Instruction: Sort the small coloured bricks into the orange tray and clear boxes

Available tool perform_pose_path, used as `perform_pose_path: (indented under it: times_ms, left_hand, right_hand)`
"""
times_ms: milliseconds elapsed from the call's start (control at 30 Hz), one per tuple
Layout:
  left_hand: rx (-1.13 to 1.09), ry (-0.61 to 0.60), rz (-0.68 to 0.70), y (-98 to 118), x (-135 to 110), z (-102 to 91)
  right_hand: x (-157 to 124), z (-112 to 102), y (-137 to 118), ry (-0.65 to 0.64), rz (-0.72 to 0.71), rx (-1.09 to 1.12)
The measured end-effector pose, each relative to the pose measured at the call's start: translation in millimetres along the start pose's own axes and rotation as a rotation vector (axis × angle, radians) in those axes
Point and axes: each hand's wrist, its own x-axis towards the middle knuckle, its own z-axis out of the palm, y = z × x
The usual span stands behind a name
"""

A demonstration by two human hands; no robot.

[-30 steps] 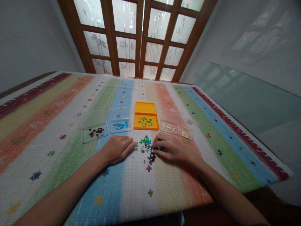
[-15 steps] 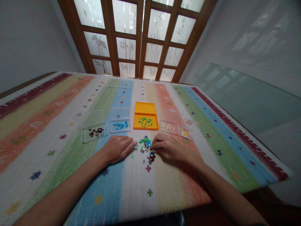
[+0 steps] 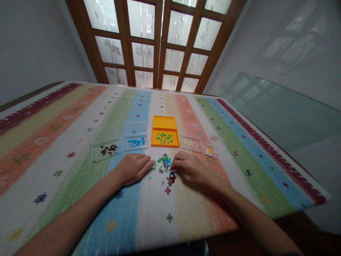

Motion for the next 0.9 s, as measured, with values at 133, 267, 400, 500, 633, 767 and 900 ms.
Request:
perform_pose_path:
  times_ms: [133, 267, 400, 500, 633, 767, 900]
  left_hand:
    - [-0.001, -0.005, -0.007, 0, 0, -0.8]
    - [0.005, -0.004, -0.005, 0, 0, -0.5]
    - [0.015, -0.018, 0.002, 0, 0, 0.3]
    - [0.004, -0.016, 0.008, -1, -1, 0.2]
    - [0.007, -0.005, 0.018, -1, -1, -0.6]
    - [0.01, 0.011, 0.028, -1, -1, -0.8]
    - [0.006, 0.008, 0.036, -2, -1, 0.5]
  right_hand:
    - [0, -1, 0, 0.017, -0.009, 0.033]
    - [1, -7, -3, 0.095, 0.021, 0.192]
    - [3, -14, 0, 0.131, 0.152, 0.476]
    - [5, -17, 8, 0.219, 0.295, 0.764]
    - [5, -24, 20, 0.41, 0.474, 1.036]
    - [2, -34, 32, 0.508, 0.555, 1.131]
    - [-1, -42, 43, 0.526, 0.578, 1.173]
